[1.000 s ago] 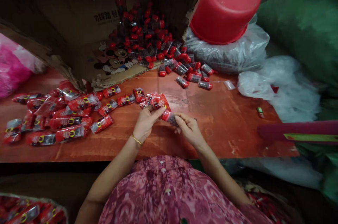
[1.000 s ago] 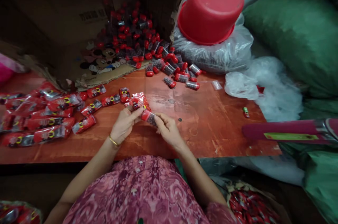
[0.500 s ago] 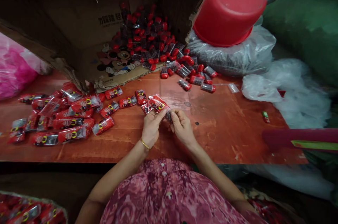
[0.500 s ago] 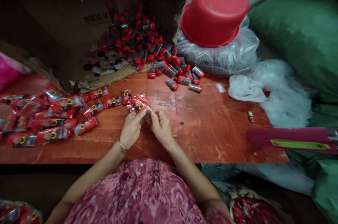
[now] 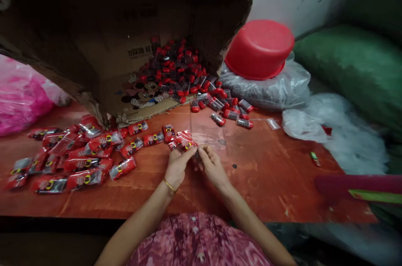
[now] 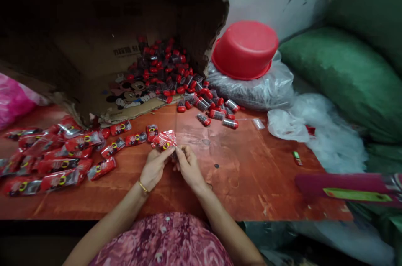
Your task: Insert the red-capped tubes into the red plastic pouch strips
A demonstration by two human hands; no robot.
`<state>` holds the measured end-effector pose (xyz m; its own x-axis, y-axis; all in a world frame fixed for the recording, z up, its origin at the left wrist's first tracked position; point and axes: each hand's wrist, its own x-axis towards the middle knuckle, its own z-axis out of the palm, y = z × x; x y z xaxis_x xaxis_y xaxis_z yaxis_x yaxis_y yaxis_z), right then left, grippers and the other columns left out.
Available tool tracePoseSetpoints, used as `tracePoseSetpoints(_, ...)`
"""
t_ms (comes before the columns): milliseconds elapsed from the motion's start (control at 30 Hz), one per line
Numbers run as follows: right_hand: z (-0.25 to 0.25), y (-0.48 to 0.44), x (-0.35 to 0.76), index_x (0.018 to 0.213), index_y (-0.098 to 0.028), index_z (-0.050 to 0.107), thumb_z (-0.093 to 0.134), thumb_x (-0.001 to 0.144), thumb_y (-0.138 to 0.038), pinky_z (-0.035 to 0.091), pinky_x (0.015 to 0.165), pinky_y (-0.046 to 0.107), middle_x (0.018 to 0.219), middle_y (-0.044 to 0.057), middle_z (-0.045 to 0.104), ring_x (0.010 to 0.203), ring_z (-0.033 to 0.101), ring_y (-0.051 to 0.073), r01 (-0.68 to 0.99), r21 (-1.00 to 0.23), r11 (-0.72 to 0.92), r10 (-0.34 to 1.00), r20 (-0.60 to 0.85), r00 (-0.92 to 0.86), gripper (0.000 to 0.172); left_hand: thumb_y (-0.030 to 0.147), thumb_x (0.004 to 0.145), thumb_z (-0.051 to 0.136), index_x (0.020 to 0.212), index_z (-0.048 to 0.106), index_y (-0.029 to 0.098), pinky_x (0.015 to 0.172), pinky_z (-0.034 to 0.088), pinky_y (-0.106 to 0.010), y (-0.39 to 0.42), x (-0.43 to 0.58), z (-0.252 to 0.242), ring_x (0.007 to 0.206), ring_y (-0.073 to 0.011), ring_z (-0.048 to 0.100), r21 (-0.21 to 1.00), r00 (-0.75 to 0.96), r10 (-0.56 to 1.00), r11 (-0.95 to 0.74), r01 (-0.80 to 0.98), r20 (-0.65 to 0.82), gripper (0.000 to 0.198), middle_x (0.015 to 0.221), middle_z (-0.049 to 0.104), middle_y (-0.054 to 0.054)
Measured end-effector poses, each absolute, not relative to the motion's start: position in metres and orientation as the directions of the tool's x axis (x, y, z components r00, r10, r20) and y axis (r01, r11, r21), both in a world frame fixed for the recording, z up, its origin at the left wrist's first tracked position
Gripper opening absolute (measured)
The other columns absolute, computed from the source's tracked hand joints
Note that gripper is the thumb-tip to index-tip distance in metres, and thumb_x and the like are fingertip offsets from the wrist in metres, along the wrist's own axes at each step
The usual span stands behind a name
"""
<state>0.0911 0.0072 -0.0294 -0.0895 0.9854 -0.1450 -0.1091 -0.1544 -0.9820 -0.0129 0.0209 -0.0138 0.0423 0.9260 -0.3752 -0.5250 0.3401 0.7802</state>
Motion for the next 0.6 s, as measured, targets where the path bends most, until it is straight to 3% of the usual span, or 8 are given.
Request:
tracePoseSetpoints(167, -0.025, 0.006, 0.099, 0.089, -0.020, 0.049, 0.058, 0.075, -0.053, 0.046, 0.052, 0.024, 0.066, -0.004, 0.058, 0.048, 0.054, 0.009, -0.133, -0.984, -0.122, 0.983, -0.102, -0.150, 0.037, 0.029, 0.053, 0.077, 0.063, 0.058, 0.013, 0.047, 0.041, -0.021, 0.023, -0.014, -0.006, 0.051, -0.0093, 0.053, 0.745, 0.044, 0.933, 0.313, -0.589, -0.357, 0.028, 0.059, 0.060, 0.001)
tracePoseSetpoints(300, -0.032, 0.011, 0.097, 0.080, -0.021, 0.045, 0.062, 0.070, -0.053, 0.042, 0.045, 0.022, 0.055, -0.006, 0.056, 0.043, 0.052, 0.009, -0.127, -0.983, -0.135, 0.987, -0.121, -0.109, 0.037, 0.035, 0.055, 0.077, 0.065, 0.061, 0.011, 0.039, 0.036, -0.020, 0.019, -0.014, -0.007, 0.044, -0.0084, 0.048, 0.718, 0.167, 0.923, 0.375, -0.587, -0.346, 0.030, 0.056, 0.060, -0.001)
tracePoseSetpoints(400, -0.046, 0.021, 0.087, 0.071, -0.021, 0.043, 0.066, 0.064, -0.055, 0.036, 0.038, 0.020, 0.049, -0.008, 0.050, 0.038, 0.044, 0.008, -0.085, -0.986, -0.144, 0.987, -0.136, -0.087, 0.041, 0.030, 0.057, 0.078, 0.069, 0.063, 0.012, 0.050, 0.044, -0.020, 0.016, -0.023, -0.012, 0.051, -0.0096, 0.056, 0.685, 0.147, 0.907, 0.398, -0.610, -0.395, 0.026, 0.060, 0.064, -0.001)
tracePoseSetpoints(500, -0.053, 0.036, 0.073, 0.066, -0.020, 0.047, 0.068, 0.063, -0.053, 0.033, 0.040, 0.019, 0.049, -0.008, 0.047, 0.041, 0.039, 0.006, 0.098, -0.995, -0.036, 0.991, -0.048, -0.124, 0.039, 0.025, 0.062, 0.075, 0.074, 0.063, 0.015, 0.064, 0.050, -0.024, 0.016, -0.044, -0.015, 0.062, -0.0129, 0.064, 0.623, 0.120, 0.829, 0.498, -0.604, -0.547, 0.020, 0.069, 0.069, -0.003)
tracePoseSetpoints(600, -0.045, 0.062, 0.068, 0.071, -0.019, 0.055, 0.060, 0.072, -0.054, 0.036, 0.047, 0.020, 0.054, -0.004, 0.053, 0.049, 0.045, 0.009, 0.401, -0.902, 0.163, 0.957, 0.046, -0.286, 0.035, 0.024, 0.071, 0.069, 0.074, 0.062, 0.015, 0.064, 0.052, -0.027, 0.020, -0.071, -0.013, 0.063, -0.0158, 0.067, 0.583, 0.061, 0.762, 0.541, -0.606, -0.645, 0.012, 0.069, 0.071, -0.005)
